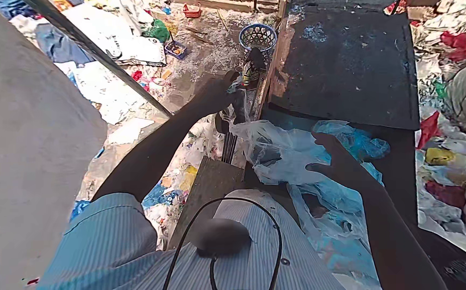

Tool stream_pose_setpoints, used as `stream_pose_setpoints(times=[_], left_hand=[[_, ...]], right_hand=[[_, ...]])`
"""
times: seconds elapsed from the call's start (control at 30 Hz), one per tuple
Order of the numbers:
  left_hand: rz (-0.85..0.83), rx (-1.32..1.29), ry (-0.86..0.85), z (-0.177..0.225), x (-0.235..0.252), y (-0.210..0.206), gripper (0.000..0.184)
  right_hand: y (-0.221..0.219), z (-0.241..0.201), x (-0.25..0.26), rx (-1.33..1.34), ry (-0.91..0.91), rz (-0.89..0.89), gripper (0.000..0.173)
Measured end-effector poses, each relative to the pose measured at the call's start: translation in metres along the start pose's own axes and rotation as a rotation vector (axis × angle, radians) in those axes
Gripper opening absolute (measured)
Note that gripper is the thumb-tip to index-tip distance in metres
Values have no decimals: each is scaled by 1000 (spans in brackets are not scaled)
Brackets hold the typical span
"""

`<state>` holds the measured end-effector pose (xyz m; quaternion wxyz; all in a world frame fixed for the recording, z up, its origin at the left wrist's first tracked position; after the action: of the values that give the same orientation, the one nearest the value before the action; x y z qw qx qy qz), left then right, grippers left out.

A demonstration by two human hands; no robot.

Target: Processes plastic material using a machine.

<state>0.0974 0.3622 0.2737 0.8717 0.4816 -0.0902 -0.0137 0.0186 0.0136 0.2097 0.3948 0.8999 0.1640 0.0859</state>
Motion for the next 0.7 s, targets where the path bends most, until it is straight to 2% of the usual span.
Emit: stream_pose_setpoints(times=[0.03,0.1,0.2,0.27,0.3,0.33,0.43,0.53,0.67,0.7], left_hand=[[-18,-56,-39,25,1,-2,39],[-60,-137,-133,72,2,-9,34],[-99,-295,-259,136,-4,-18,23],[-91,-427,-391,165,-15,-21,26],[-98,-502,-422,168,-20,-22,25],[-111,-590,-383,163,-22,-24,23],[-147,-1004,-12,125,-26,-34,22],[-191,-1361,113,116,-30,-36,24],[-222,-1413,76,118,-30,-29,20],[-193,-1408,126,113,-30,-28,19]], right_hand=[[-2,-8,5,76,-28,-19,100],[-7,-35,19,218,-18,6,100],[-37,-81,36,402,-1,38,71],[-61,-89,42,400,10,-2,55],[-68,-87,44,437,-10,-48,52],[-70,-84,43,521,-53,-112,51],[-59,-64,42,698,-150,-247,42],[-40,-62,65,447,-113,-229,28],[-37,-87,82,191,-26,-259,31],[-41,-95,82,157,19,-262,33]])
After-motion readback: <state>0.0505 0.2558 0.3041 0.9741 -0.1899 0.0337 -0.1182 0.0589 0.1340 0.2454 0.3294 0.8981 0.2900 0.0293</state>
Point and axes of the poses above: each hand's wrist, its own x-axis towards the middle knuckle, its own y-axis out of the back of the hand, z = x × y, the point moved 9 cm from there along x, towards the middle knuckle, and after that the axes turned 11 degrees about z, right-handed, at the moved point
